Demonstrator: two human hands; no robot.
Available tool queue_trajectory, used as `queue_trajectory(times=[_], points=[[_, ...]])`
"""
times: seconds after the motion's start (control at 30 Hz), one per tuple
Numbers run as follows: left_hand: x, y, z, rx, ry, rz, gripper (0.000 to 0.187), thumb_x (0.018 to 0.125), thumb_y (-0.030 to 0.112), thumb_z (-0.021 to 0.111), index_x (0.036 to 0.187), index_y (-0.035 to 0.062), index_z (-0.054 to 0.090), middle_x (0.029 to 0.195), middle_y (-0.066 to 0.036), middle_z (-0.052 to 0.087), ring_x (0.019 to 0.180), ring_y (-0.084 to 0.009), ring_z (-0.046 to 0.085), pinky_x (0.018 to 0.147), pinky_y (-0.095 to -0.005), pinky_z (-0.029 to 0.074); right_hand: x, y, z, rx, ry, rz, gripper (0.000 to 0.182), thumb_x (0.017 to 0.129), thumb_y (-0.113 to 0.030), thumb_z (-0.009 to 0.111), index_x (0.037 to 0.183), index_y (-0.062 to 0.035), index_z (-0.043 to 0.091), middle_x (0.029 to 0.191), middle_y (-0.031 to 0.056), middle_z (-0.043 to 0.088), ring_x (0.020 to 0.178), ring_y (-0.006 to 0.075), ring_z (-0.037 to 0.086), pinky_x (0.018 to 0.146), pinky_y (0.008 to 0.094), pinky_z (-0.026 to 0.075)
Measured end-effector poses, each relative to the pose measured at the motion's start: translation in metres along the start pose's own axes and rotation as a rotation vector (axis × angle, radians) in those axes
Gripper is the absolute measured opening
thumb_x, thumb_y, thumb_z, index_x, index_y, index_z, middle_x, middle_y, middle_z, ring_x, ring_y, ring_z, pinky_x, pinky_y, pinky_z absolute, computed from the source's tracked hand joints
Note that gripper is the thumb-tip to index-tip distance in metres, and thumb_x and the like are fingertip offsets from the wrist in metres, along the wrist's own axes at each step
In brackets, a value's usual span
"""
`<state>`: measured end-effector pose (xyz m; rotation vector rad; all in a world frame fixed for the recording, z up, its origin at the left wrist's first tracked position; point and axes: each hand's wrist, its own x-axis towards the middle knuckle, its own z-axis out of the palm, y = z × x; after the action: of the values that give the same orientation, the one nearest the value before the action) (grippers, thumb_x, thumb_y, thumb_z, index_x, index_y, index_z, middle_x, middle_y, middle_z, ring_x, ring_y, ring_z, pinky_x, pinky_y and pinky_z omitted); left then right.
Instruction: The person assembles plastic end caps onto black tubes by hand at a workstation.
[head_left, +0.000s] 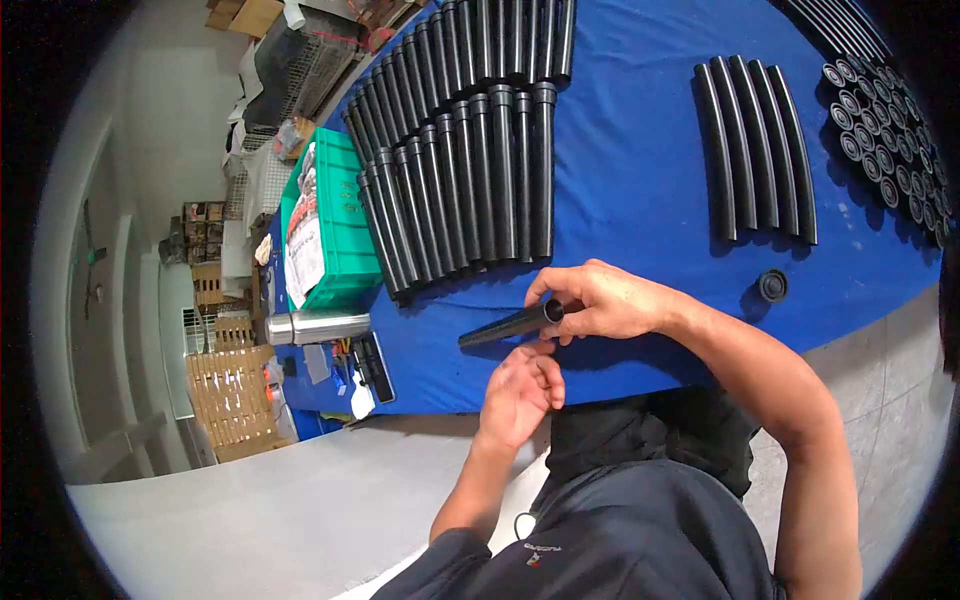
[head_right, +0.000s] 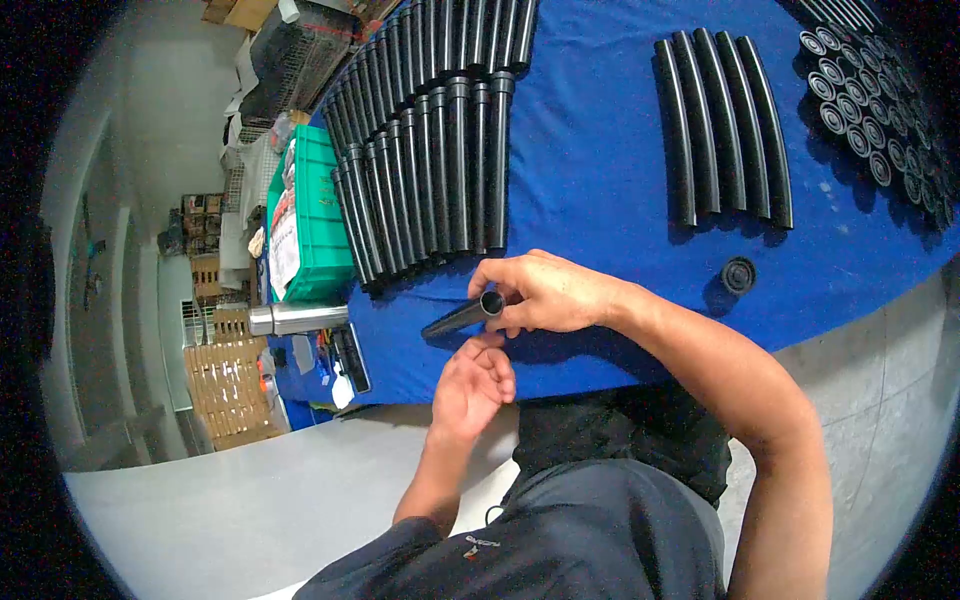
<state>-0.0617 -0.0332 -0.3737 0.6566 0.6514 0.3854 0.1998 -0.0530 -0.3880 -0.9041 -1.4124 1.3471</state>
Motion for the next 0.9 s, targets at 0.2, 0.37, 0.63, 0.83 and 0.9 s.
queue_trajectory(times=[0.2,0.37,0.63,0.83,0.9], points=[[0.028,-0.005,0.009,-0.549,0.065,0.199,0.047,0.102,0.028,0.061,0.142,0.0059,0.050,0.130,-0.016,0.063,0.116,-0.0285,0.065,0.091,-0.0414,0.059,-0.002,-0.005,0.000,-0.037,0.012,-0.019,0.036,0.087,-0.017,0.075,0.117,-0.0031,0.063,0.083,0.0093,0.072,0.075,0.0166,0.070,0.069,0.0331,0.053],[0.021,-0.013,0.008,-0.555,0.248,0.251,0.033,0.102,0.020,0.061,0.127,0.0002,0.060,0.125,-0.016,0.066,0.112,-0.0263,0.067,0.090,-0.0367,0.062,-0.002,0.001,0.002,-0.023,0.019,-0.042,0.035,0.087,-0.017,0.077,0.117,-0.0046,0.065,0.081,0.0053,0.069,0.072,0.0136,0.066,0.066,0.0310,0.051],[0.014,-0.014,0.008,-0.531,0.215,0.245,0.046,0.101,0.033,0.061,0.130,-0.0034,0.060,0.129,-0.018,0.065,0.106,-0.0277,0.069,0.088,-0.0349,0.063,0.000,0.004,0.006,0.175,-0.058,0.101,0.037,0.087,-0.019,0.077,0.119,-0.0047,0.067,0.077,0.0041,0.068,0.073,0.0127,0.065,0.066,0.0313,0.050],[0.017,-0.016,0.015,-0.568,0.077,0.197,0.047,0.101,0.033,0.061,0.132,-0.0020,0.059,0.137,-0.016,0.062,0.118,-0.0292,0.064,0.094,-0.0418,0.059,0.001,0.014,0.010,-0.041,0.034,-0.096,0.037,0.085,-0.022,0.080,0.115,-0.0046,0.068,0.077,0.0050,0.067,0.070,0.0139,0.061,0.064,0.0323,0.049],[0.016,-0.020,0.007,-0.592,0.082,0.213,0.045,0.101,0.030,0.061,0.133,-0.0015,0.059,0.138,-0.016,0.061,0.120,-0.0293,0.063,0.096,-0.0422,0.058,-0.001,0.010,0.007,-0.049,0.020,-0.102,0.037,0.085,-0.021,0.079,0.118,-0.0055,0.068,0.078,0.0052,0.066,0.071,0.0138,0.060,0.066,0.0321,0.049]])
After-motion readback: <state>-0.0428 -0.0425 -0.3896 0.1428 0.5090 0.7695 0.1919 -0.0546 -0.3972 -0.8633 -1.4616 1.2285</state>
